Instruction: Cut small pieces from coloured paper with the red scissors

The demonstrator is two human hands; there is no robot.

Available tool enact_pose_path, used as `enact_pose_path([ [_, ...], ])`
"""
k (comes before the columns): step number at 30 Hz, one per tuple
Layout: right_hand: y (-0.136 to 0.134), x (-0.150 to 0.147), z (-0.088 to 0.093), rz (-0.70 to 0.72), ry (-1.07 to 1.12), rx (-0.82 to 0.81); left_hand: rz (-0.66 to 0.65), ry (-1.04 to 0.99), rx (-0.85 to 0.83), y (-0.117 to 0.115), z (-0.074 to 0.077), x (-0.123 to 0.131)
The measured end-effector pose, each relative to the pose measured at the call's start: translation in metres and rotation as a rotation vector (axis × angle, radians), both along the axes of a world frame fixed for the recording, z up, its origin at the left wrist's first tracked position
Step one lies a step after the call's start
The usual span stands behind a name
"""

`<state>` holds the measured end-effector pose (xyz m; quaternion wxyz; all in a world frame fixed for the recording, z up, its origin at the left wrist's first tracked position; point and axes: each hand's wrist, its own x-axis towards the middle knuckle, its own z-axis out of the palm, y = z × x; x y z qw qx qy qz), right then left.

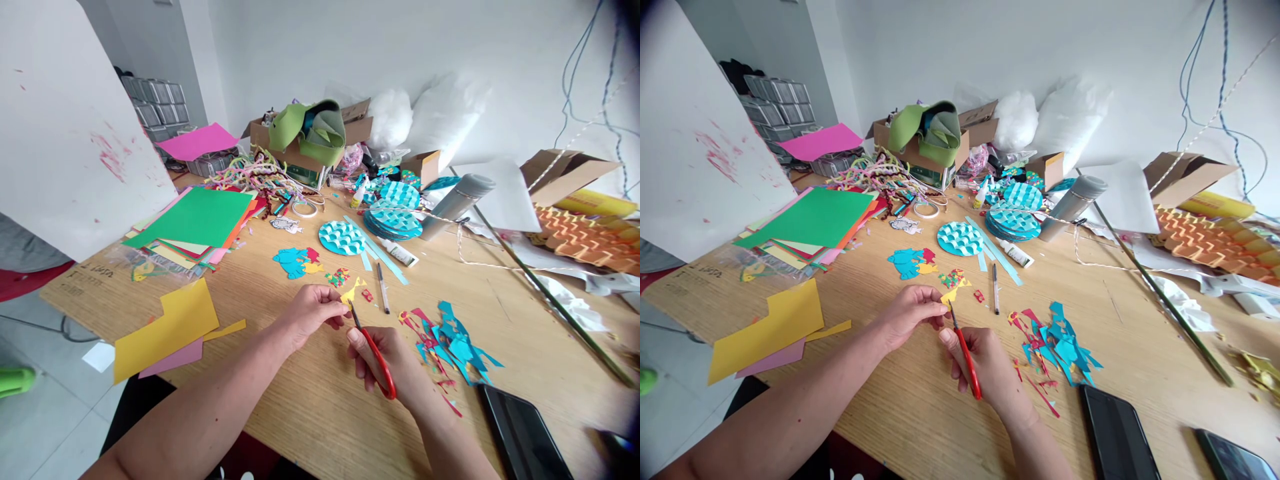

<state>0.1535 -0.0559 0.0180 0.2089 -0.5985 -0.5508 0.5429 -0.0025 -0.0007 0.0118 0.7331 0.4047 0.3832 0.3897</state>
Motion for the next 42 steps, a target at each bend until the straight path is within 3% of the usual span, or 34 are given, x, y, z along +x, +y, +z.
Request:
enact_pose_path([
  [21,-0.0009,0.001,0.0007,0.04,0.028,-0.005,0.019,0.077,0.073,0.0007,0.0005,-0.0013],
  [42,-0.0009,0.0006,0.0022,0.035,0.007,0.012,-0.042,0.044,-0.003,0.0006,-0.001,-0.0022],
])
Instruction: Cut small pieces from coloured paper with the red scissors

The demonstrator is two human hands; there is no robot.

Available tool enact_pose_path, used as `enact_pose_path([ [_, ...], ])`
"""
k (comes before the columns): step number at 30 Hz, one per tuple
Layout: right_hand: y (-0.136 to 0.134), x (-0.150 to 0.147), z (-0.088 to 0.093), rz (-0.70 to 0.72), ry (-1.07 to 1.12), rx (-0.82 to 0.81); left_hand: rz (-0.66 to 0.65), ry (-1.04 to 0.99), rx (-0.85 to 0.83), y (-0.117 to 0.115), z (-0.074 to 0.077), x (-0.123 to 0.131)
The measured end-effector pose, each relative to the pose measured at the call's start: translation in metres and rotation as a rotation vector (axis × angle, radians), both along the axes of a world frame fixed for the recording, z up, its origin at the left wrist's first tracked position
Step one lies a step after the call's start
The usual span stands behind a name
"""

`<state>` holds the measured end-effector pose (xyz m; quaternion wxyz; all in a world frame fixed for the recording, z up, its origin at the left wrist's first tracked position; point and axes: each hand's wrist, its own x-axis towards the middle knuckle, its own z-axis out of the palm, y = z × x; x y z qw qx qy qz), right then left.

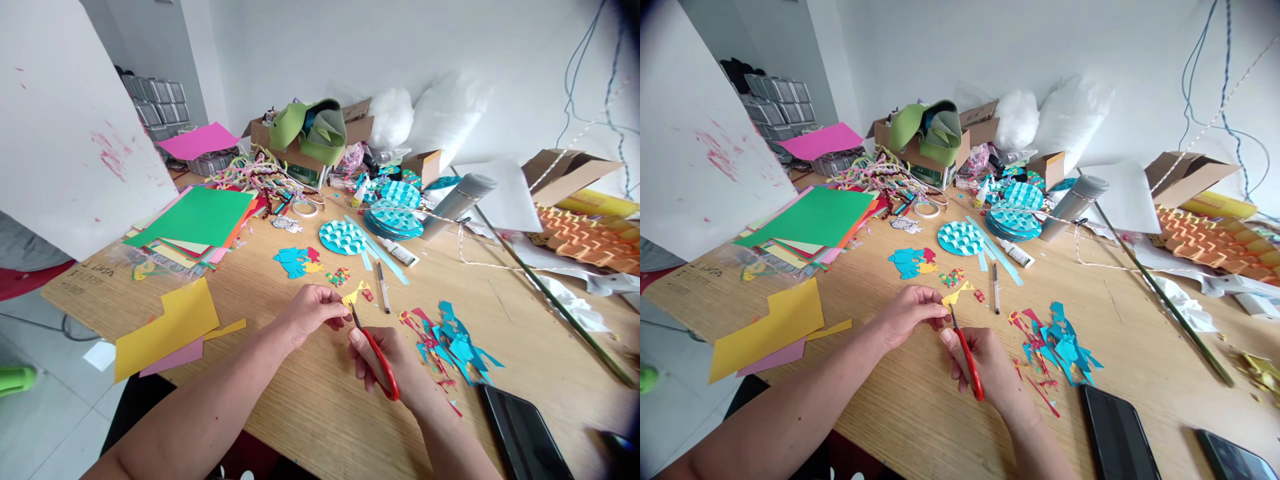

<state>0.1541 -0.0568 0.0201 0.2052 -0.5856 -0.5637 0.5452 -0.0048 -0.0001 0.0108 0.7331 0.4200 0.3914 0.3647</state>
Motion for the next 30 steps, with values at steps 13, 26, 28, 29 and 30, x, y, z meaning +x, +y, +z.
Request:
enact_pose_path([
  [13,0.0,-0.0008,0.0014,-0.009,-0.006,-0.014,-0.013,-0.009,-0.004,0.0002,-0.0013,0.0007],
  [26,-0.0004,0.0014,-0.003,-0.005,0.017,-0.003,-0.024,-0.009,-0.009,0.0006,-0.0004,0.0002],
  [28,-0.0006,0.0012,-0.0023,-0.009,0.016,-0.01,-0.024,-0.009,-0.012,0.0008,-0.0006,0.0001],
  [29,-0.0006,0.0011,-0.0018,-0.011,0.016,-0.014,-0.025,-0.011,-0.014,0.0008,-0.0006,0.0002],
  [30,-0.0005,0.0009,-0.0014,-0.012,0.016,-0.017,-0.027,-0.011,-0.014,0.0008,-0.0006,0.0002],
])
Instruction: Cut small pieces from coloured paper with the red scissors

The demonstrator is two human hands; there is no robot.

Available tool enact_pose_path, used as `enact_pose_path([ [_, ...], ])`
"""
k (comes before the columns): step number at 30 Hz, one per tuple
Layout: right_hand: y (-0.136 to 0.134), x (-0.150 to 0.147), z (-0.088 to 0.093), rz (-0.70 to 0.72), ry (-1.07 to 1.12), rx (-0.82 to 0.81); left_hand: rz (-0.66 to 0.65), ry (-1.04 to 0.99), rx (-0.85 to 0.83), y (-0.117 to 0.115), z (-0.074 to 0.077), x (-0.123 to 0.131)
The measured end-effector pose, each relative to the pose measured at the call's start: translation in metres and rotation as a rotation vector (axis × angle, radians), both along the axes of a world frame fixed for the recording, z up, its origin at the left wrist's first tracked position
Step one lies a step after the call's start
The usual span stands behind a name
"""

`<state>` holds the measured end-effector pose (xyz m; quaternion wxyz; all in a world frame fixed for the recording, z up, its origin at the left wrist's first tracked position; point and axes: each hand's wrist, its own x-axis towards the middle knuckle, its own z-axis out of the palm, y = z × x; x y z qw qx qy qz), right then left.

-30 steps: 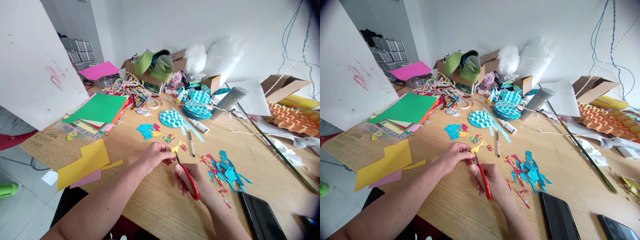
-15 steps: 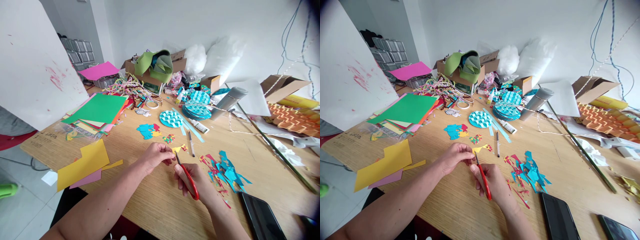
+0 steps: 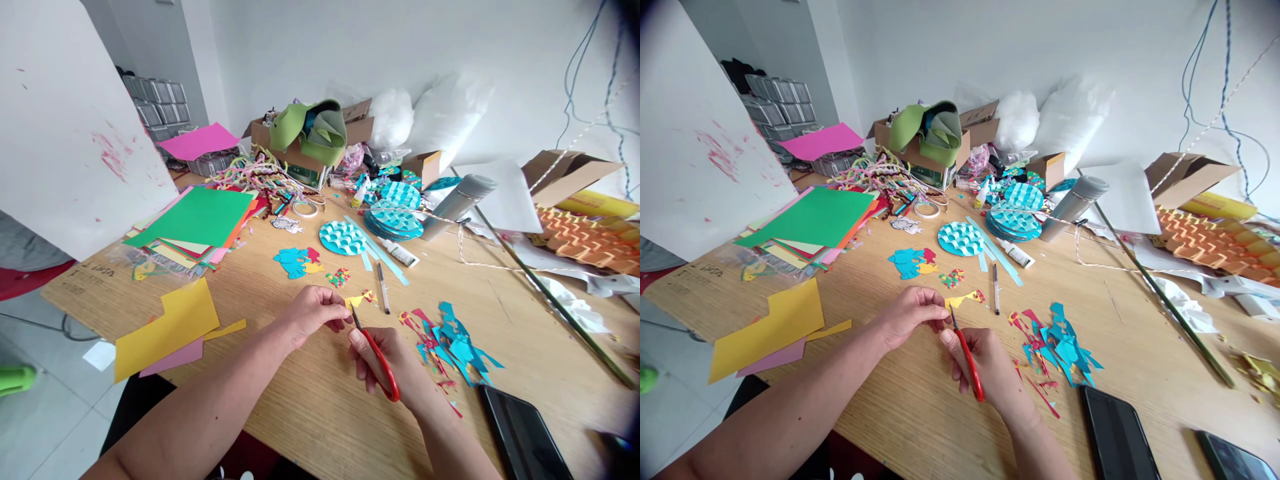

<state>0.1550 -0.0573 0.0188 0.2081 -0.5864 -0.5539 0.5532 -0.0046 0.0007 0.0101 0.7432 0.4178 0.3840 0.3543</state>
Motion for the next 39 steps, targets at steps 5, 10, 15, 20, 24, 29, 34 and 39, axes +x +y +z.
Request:
enact_pose_path([
  [5,0.0012,-0.0009,0.0013,-0.008,0.004,-0.011,0.003,-0.014,-0.008,-0.0008,0.0008,0.0003],
  [10,0.001,-0.0022,0.0024,-0.019,-0.005,-0.008,-0.009,-0.012,-0.013,-0.001,0.001,0.0011],
  [15,0.0006,-0.0017,0.0012,-0.009,-0.002,0.003,0.015,-0.009,-0.013,-0.0004,-0.0006,0.0012],
  [20,0.0012,0.0004,-0.0013,0.008,0.004,0.022,-0.002,-0.005,-0.007,-0.0008,-0.0002,0.0008],
  [24,0.0015,0.0004,-0.0015,0.005,0.001,0.015,-0.008,-0.007,-0.002,-0.0008,0.0001,0.0004],
  [29,0.0013,-0.0001,-0.0008,0.0,0.0,0.005,-0.007,-0.01,-0.009,-0.0002,-0.0003,0.0001],
  [34,0.0019,-0.0003,-0.0007,-0.01,-0.005,0.005,0.012,-0.025,-0.039,-0.0009,-0.0002,0.0003],
  [39,0.001,-0.0009,0.0,-0.028,-0.001,0.007,-0.014,-0.025,-0.04,-0.0012,0.0003,0.0],
])
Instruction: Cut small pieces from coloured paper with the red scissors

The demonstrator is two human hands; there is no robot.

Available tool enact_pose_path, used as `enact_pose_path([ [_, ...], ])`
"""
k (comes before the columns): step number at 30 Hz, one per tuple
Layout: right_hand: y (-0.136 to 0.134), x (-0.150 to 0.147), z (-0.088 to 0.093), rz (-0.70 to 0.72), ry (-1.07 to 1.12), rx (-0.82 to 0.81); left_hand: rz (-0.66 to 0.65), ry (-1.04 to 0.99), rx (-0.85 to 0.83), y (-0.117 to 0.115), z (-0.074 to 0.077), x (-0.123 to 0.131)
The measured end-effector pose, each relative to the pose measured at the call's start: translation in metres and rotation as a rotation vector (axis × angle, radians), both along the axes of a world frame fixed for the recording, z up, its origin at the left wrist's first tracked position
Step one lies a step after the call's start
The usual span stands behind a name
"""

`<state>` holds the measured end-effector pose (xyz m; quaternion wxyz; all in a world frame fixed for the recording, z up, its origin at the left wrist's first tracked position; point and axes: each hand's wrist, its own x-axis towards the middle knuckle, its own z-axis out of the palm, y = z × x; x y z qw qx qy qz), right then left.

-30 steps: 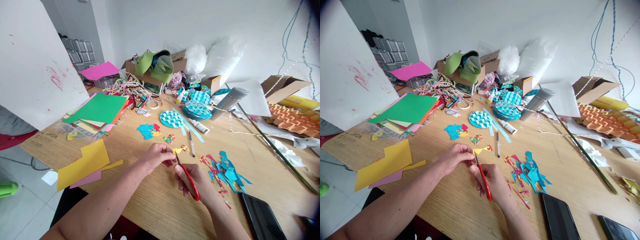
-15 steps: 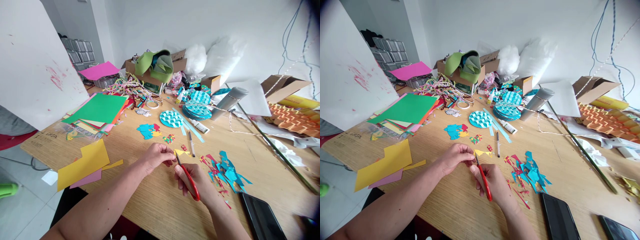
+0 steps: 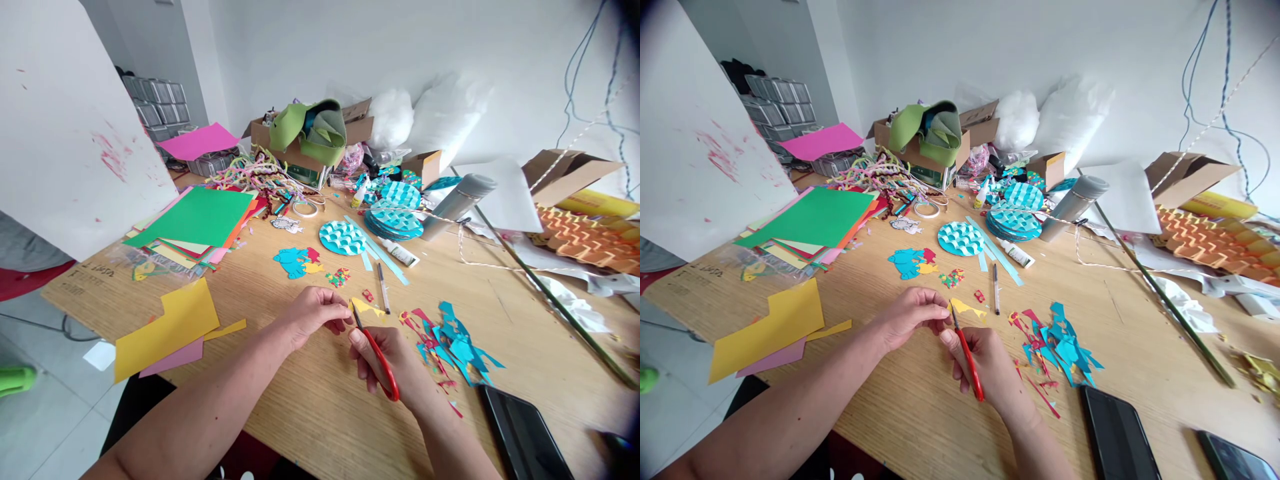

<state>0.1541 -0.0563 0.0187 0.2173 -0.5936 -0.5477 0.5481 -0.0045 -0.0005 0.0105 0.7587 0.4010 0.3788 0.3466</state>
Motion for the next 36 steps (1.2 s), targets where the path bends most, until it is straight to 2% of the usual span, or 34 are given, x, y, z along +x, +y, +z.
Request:
enact_pose_path([
  [28,-0.0008,0.0,0.0014,-0.002,-0.016,0.0,-0.007,-0.009,0.006,0.0003,0.0011,0.0005],
  [36,0.0004,0.0,-0.0002,0.013,-0.022,0.013,0.017,-0.018,0.017,0.0004,-0.0027,0.0009],
])
